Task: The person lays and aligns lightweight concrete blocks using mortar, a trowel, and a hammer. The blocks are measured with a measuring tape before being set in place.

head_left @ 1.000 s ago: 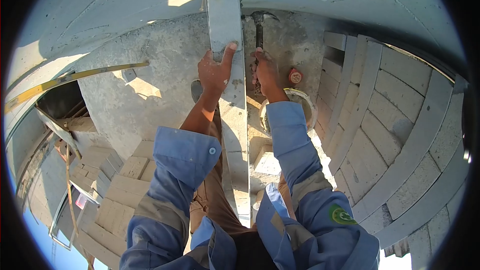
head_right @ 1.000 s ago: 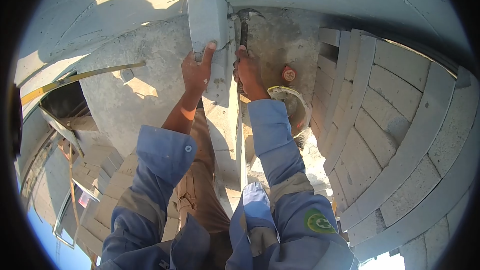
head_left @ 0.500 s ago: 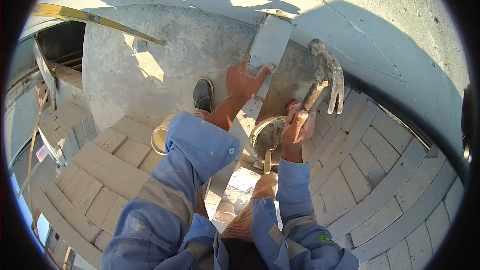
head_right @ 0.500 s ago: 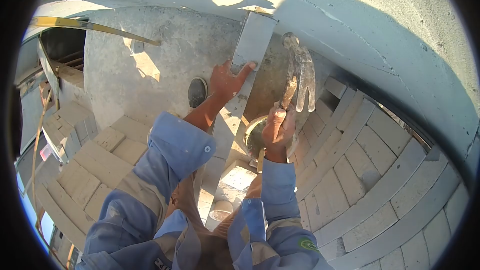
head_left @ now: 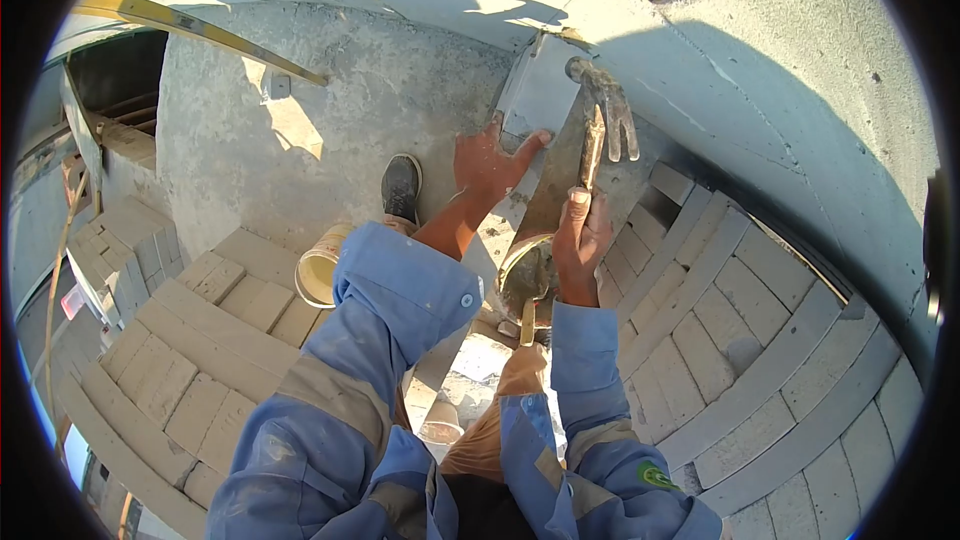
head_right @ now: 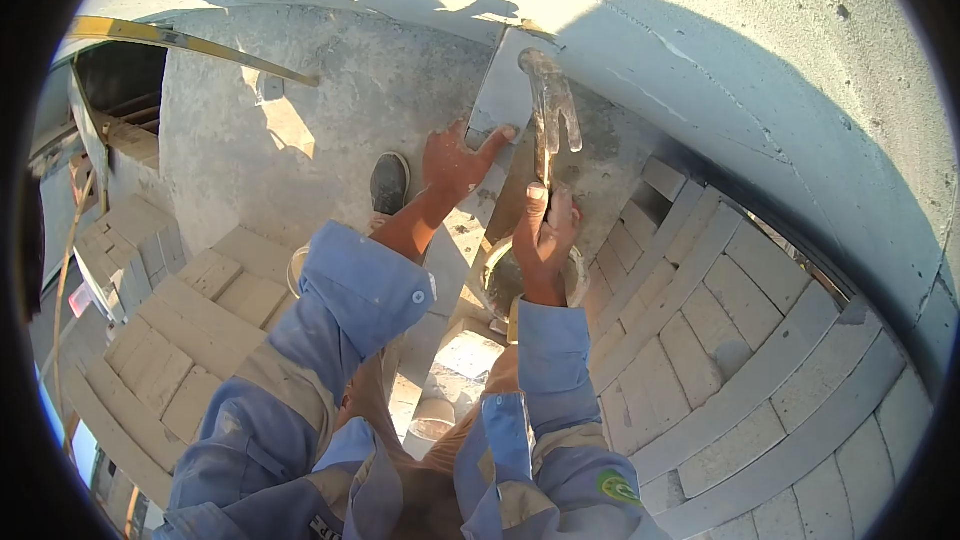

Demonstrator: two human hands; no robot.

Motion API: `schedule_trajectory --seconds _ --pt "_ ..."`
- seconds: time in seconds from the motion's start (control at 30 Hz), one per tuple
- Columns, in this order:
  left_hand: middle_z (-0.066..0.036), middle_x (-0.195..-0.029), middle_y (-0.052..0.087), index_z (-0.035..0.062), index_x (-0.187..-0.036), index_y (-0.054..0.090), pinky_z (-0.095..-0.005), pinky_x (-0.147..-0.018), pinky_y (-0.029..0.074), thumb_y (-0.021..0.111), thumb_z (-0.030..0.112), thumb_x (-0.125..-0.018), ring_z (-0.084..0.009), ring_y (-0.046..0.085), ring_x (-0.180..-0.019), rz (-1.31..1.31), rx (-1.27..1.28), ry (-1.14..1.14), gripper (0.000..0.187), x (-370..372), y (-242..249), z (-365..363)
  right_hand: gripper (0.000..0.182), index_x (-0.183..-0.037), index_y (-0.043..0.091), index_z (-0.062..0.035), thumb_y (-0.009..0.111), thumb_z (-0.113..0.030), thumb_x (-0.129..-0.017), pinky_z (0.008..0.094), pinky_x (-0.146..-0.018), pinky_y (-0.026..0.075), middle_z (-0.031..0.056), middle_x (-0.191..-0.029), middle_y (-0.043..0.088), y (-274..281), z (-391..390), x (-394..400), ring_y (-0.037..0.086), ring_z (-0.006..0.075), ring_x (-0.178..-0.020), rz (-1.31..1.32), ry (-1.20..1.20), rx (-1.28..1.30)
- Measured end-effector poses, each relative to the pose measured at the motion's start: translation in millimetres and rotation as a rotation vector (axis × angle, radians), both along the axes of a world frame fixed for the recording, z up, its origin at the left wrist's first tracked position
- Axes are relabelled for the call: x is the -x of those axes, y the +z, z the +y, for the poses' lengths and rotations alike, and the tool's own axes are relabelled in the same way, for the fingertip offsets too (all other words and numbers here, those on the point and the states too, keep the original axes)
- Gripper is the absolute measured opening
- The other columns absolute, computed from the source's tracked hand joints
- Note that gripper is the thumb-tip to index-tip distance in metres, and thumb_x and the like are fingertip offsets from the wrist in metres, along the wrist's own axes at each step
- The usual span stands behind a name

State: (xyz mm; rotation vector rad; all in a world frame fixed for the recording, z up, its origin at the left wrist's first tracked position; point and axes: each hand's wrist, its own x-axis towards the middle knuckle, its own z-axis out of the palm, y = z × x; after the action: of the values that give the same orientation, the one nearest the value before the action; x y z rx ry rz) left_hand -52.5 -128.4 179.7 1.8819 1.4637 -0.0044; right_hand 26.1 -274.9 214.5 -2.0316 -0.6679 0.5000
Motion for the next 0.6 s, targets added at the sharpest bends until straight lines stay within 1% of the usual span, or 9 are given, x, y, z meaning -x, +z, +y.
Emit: schedule_trajectory --seconds 0.1,0.13,0.2,0.23,0.27,0.3,0.43,0.53,0.6 --pt "-0.03 -0.115 0.068 -0.0093 -0.138 0.051 -0.0505 -0.117 0.029 0.048 0.087 -0.079 -0.0424 0.062 -0.116 0.041 0.14 -0.057 0.114 1.3 -2.0 3.3 0.034 -0.084 0.053 -0.0024 0.057 -0.031 -0.102 0.0421 -0.058 0.041 0.0111 -0.061 0.049 -2.6 0.3 2.9 0.051 0.0309 -0.054 -0.063 0.004 -0.104" --pt "-0.03 -0.115 0.068 -0.0093 -0.138 0.051 -0.0505 -0.117 0.029 0.048 0.087 -0.079 -0.0424 0.062 -0.116 0.042 0.138 -0.055 0.114 2.1 -6.2 3.1 0.034 -0.082 0.051 -0.0029 0.057 -0.03 -0.102 0.0426 -0.056 0.041 0.0116 -0.061 0.05 -1.6 6.9 2.9 0.051 0.0326 -0.053 -0.175 0.007 -0.162" --pt "-0.027 -0.088 0.071 -0.0074 -0.108 0.069 -0.0472 -0.082 0.053 0.062 0.079 -0.077 -0.043 0.068 -0.091 -0.046 -0.051 -0.019 0.092 2.3 -6.9 0.8 0.034 -0.081 0.051 -0.0028 0.06 -0.03 -0.1 0.0435 -0.053 0.041 0.0132 -0.061 0.051 3.2 11.5 -5.6 0.051 0.0361 -0.051 -0.217 0.089 -0.06" --pt "-0.027 -0.088 0.071 -0.0074 -0.108 0.069 -0.0472 -0.082 0.053 0.062 0.079 -0.077 -0.043 0.068 -0.091 -0.048 -0.052 -0.017 0.092 2.7 -5.2 1.3 0.036 -0.08 0.05 -0.0026 0.062 -0.03 -0.099 0.0437 -0.052 0.041 0.0143 -0.061 0.053 2.1 15.4 -8.5 0.052 0.0375 -0.051 -0.138 0.086 0.096" --pt "-0.027 -0.103 0.069 -0.0075 -0.125 0.059 -0.0488 -0.1 0.04 0.055 0.085 -0.077 -0.0424 0.065 -0.105 -0.038 0.106 -0.035 0.104 3.8 -3.4 2.7 0.037 -0.079 0.049 -0.0024 0.063 -0.031 -0.099 0.044 -0.05 0.041 0.0154 -0.061 0.054 2.5 17.3 -10.5 0.052 0.0388 -0.051 -0.059 0.081 0.251" --pt "-0.028 -0.119 0.067 -0.0076 -0.142 0.048 -0.0504 -0.119 0.027 0.047 0.09 -0.076 -0.0419 0.061 -0.12 -0.029 0.255 -0.051 0.118 3.3 -0.1 9.0 0.038 -0.083 0.053 -0.0008 0.064 -0.033 -0.099 0.0391 -0.052 0.042 0.0118 -0.061 0.053 4.6 16.1 -10.4 0.053 0.0295 -0.051 -0.036 0.052 0.249" --pt "-0.028 -0.119 0.067 -0.0066 -0.143 0.047 -0.0511 -0.119 0.026 0.048 0.092 -0.074 -0.0408 0.06 -0.122 0.008 0.255 -0.031 0.12 2.3 4.0 11.6 0.037 -0.091 0.058 0.0011 0.059 -0.033 -0.103 0.0303 -0.054 0.041 0.0031 -0.062 0.046 25.7 9.0 4.0 0.047 0.0095 -0.061 0.076 -0.03 -0.041" --pt "-0.027 -0.12 0.067 -0.0054 -0.143 0.048 -0.0534 -0.119 0.026 0.048 0.093 -0.071 -0.0394 0.06 -0.123 0.005 0.309 -0.042 0.123 4.0 8.7 17.7 0.036 -0.089 0.056 0.001 0.06 -0.033 -0.102 0.0315 -0.053 0.04 0.0047 -0.062 0.047 21.2 11.7 11.2 0.047 0.0108 -0.059 -0.006 -0.105 -0.2" --pt "-0.027 -0.121 0.067 -0.005 -0.143 0.048 -0.0556 -0.117 0.027 0.052 0.093 -0.07 -0.0382 0.059 -0.124 0.004 0.375 -0.05 0.122 3.7 12.5 18.9 0.034 -0.092 0.057 0.0016 0.06 -0.031 -0.102 0.0333 -0.053 0.041 0.0068 -0.062 0.049 9.7 -1.9 -6.2 0.051 0.0133 -0.059 -0.253 0.142 0.027"
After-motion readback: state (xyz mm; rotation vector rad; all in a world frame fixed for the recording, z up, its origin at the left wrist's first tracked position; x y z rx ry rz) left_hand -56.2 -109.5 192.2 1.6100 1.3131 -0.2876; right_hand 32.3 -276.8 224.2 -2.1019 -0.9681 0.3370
